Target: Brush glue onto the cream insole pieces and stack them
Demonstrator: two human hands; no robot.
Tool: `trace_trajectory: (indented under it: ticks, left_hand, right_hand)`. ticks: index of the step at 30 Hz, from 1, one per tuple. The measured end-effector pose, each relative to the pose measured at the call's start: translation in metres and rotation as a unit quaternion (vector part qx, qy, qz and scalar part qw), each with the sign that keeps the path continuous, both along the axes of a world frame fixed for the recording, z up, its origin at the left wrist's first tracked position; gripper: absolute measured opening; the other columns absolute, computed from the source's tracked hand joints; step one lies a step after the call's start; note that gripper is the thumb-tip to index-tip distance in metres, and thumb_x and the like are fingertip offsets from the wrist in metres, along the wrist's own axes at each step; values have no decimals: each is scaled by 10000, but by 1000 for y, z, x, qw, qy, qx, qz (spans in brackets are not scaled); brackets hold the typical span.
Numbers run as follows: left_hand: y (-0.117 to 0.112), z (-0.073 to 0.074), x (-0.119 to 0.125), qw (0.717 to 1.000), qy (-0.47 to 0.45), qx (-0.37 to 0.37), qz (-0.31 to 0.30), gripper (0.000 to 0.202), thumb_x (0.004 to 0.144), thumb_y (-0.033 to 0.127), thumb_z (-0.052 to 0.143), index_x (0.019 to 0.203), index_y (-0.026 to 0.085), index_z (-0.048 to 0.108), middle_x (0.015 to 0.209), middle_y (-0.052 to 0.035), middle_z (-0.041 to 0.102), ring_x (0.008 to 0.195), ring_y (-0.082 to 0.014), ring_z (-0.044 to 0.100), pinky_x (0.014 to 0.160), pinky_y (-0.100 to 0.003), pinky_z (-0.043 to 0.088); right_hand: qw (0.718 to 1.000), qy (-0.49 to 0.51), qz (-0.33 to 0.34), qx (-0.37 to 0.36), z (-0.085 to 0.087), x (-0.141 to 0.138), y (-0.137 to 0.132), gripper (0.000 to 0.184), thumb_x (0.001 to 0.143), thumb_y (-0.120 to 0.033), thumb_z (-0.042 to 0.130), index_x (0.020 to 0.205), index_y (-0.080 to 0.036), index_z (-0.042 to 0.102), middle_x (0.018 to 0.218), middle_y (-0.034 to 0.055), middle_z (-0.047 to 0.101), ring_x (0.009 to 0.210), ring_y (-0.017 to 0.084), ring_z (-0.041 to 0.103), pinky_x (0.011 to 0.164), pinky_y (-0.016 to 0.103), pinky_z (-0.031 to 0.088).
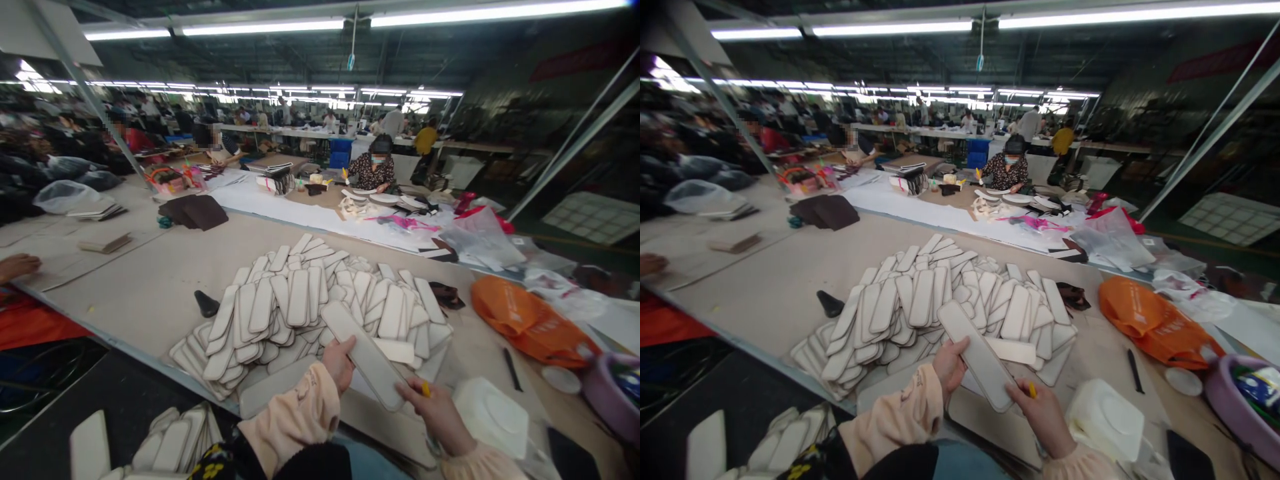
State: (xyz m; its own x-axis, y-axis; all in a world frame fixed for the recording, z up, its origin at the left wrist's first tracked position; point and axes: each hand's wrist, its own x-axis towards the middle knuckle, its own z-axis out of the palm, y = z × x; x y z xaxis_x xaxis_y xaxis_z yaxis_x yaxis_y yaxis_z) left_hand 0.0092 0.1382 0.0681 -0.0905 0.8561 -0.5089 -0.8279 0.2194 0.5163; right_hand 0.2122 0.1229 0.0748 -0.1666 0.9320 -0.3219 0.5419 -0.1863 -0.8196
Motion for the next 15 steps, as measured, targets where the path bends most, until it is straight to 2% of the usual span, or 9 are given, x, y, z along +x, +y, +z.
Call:
trace_trajectory:
  ticks: [3,6,9,12,15]
  left_hand:
    - [13,0,-12,1000,21,-5,-20,271,637,213,743,866,158,608,926,-115,709,944,-273,664,840,-407,534]
    - [34,2,-41,997,50,-3,-55,285,629,188,746,878,139,615,888,-123,715,907,-277,674,827,-426,537]
    - [66,4,-89,991,102,-6,-86,276,625,162,749,872,123,632,832,-120,717,860,-274,681,812,-434,542]
    - [102,3,-143,978,177,-25,-104,239,614,139,762,816,113,637,775,-117,710,829,-283,680,794,-456,543]
    - [134,0,-183,958,271,-33,-84,185,650,168,757,767,104,629,772,-122,703,819,-280,673,776,-469,539]
  right_hand:
    - [1000,-14,8,5,2,-12,7,397,719,-575,566,567,-209,573,510,-22,500,519,144,492,510,256,388]
    - [999,-12,13,29,7,-18,12,370,719,-563,577,755,-211,686,675,12,647,695,198,617,652,280,470]
    - [999,-34,-22,33,9,-11,14,489,702,-579,591,1006,-209,691,728,27,690,771,236,655,720,315,493]
    - [997,-56,-54,9,5,8,9,502,709,-616,555,985,-220,695,738,39,709,791,254,673,735,333,504]
    - [992,-79,-91,-23,-8,31,-4,479,714,-633,527,924,-243,709,777,48,727,799,266,683,744,348,513]
